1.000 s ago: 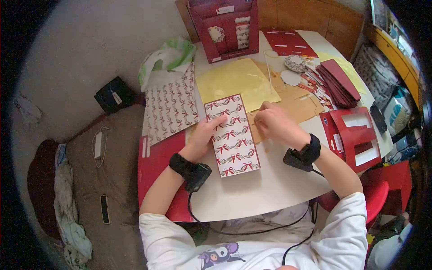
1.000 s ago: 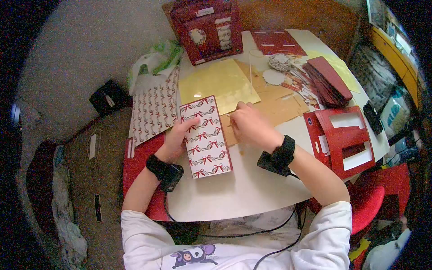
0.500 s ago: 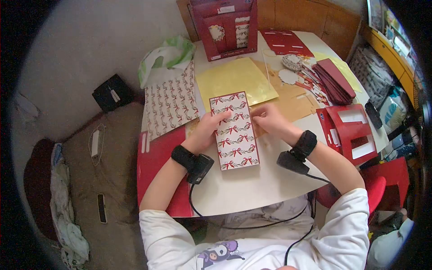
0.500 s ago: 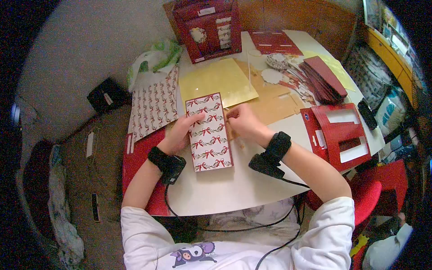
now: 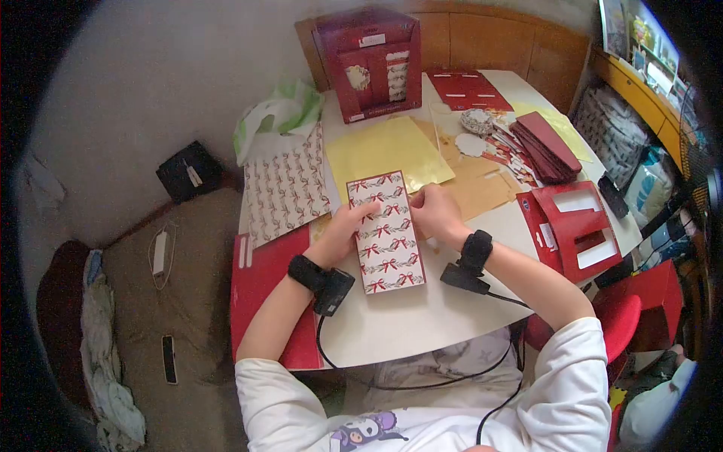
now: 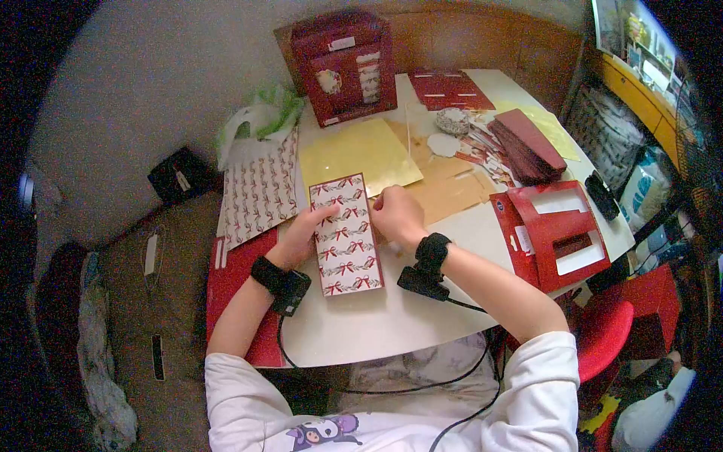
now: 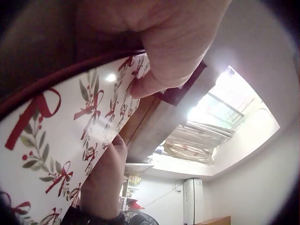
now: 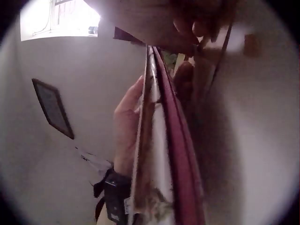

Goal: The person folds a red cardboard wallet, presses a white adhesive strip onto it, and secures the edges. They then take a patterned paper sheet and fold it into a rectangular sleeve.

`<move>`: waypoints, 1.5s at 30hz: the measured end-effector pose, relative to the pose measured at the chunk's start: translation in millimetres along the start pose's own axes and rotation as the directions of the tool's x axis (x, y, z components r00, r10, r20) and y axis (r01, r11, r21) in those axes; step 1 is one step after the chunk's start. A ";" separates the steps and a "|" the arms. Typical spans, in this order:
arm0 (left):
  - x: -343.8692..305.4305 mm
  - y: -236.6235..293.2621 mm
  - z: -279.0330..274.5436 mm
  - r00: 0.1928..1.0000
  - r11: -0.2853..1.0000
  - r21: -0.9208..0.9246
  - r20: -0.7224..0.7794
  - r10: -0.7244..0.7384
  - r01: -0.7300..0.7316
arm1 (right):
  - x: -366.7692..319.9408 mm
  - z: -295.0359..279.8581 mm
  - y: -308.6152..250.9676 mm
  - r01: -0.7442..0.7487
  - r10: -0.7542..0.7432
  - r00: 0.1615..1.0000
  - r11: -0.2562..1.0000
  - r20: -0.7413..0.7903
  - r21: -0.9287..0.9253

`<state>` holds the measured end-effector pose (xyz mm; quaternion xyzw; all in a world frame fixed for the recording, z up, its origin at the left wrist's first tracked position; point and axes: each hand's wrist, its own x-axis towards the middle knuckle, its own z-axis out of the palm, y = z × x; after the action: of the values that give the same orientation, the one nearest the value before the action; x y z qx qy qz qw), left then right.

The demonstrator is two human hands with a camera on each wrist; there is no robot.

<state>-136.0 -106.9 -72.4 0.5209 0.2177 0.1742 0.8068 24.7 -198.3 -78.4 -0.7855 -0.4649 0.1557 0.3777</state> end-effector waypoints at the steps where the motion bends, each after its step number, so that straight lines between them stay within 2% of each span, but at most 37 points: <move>1: 0.3 0.3 0.5 1.000 1.000 0.001 0.001 0.003 -0.003 | -0.9 -0.7 -1.2 0.016 -0.016 1.000 1.000 -0.003 -0.021; 6: 3.1 -2.6 -1.1 0.999 0.999 -0.031 -0.022 -0.032 0.031 | -0.2 1.0 1.0 0.064 -0.063 0.998 0.996 0.017 -0.063; 8: 4.9 -5.2 -5.0 0.999 0.999 -0.024 -0.015 -0.042 0.041 | -0.6 4.8 3.9 0.191 -0.201 0.977 0.974 -0.075 -0.118; 11: 5.1 -5.7 -6.5 0.998 0.999 0.015 -0.028 -0.052 0.052 | -1.4 4.3 1.7 0.163 -0.172 0.983 0.978 -0.061 -0.132; 15: 1.4 -1.5 -2.8 0.996 0.996 0.079 -0.076 -0.042 0.048 | 0.1 7.4 7.0 0.215 -0.225 0.970 0.971 -0.092 -0.108; 17: -1.4 0.4 -1.1 0.995 0.995 0.082 -0.087 -0.046 0.053 | 5.3 6.7 10.3 0.075 -0.075 0.997 0.997 -0.016 0.002; 18: -1.6 0.9 -0.6 0.994 0.995 0.086 -0.100 -0.045 0.054 | 8.1 6.0 12.1 0.073 -0.073 0.997 0.997 -0.014 0.001; 20: -0.3 -0.7 -1.7 0.993 0.995 0.080 -0.112 -0.047 0.056 | 12.4 3.5 16.4 -0.039 0.039 0.999 0.990 0.008 0.132; 21: 1.2 -2.4 -2.3 0.991 0.996 0.077 -0.123 -0.045 0.054 | 13.4 1.3 19.0 -0.035 0.034 0.999 0.991 0.008 0.131; 23: 2.1 -2.1 -2.6 0.992 0.996 0.068 -0.120 -0.042 0.050 | 15.4 -6.6 21.6 -0.110 0.085 0.992 0.948 0.097 0.298; 25: 2.3 -2.1 -1.9 0.992 0.997 0.057 -0.118 -0.036 0.043 | 15.9 -15.9 20.7 -0.040 0.027 0.999 0.952 0.048 0.305; 27: -0.1 -3.4 0.3 0.997 0.999 -0.049 -0.080 -0.018 0.014 | 6.6 -31.3 11.4 0.073 -0.064 0.997 0.909 -0.035 0.410; 29: -7.2 -0.6 15.6 0.993 0.997 -0.061 -0.102 0.050 -0.056 | -5.7 -43.7 -5.4 0.116 -0.112 0.993 0.876 -0.036 0.468; 31: -7.1 -4.5 20.2 0.964 0.980 0.062 -0.182 0.196 -0.187 | -17.5 -48.0 -19.6 0.164 -0.175 0.984 0.796 -0.038 0.583; 33: -5.6 -1.4 31.1 0.944 0.965 0.044 -0.202 0.263 -0.259 | -27.9 -50.5 -31.1 0.154 -0.212 0.977 0.736 0.008 0.659; 35: -9.6 7.6 45.7 0.813 0.842 0.242 -0.232 0.533 -0.483 | -35.7 -51.7 -41.8 0.118 -0.224 0.973 0.673 0.050 0.730; 39: -13.9 17.7 63.7 0.763 0.790 0.303 -0.231 0.604 -0.533 | -39.9 -53.5 -55.3 0.256 -0.275 0.957 0.648 -0.093 0.718; 40: -11.2 17.4 70.8 0.703 0.728 0.282 -0.201 0.682 -0.625 | -39.4 -55.2 -56.3 0.259 -0.288 0.954 0.643 -0.085 0.721; 42: -4.0 13.5 76.0 0.675 0.703 0.313 -0.212 0.707 -0.638 | -37.6 -57.9 -56.4 0.350 -0.311 0.931 0.602 -0.194 0.717; 43: -3.4 12.1 78.0 0.658 0.687 0.336 -0.214 0.722 -0.645 | -37.6 -59.5 -57.2 0.343 -0.329 0.929 0.592 -0.169 0.730; 45: 1.1 10.6 87.0 0.624 0.660 0.346 -0.223 0.749 -0.667 | -35.5 -64.8 -56.3 0.401 -0.325 0.913 0.589 -0.248 0.702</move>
<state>-89.3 -168.7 -31.4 0.6144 0.1506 0.5417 0.5535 10.4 -241.6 2.6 -0.4588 -0.4930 0.2132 0.7078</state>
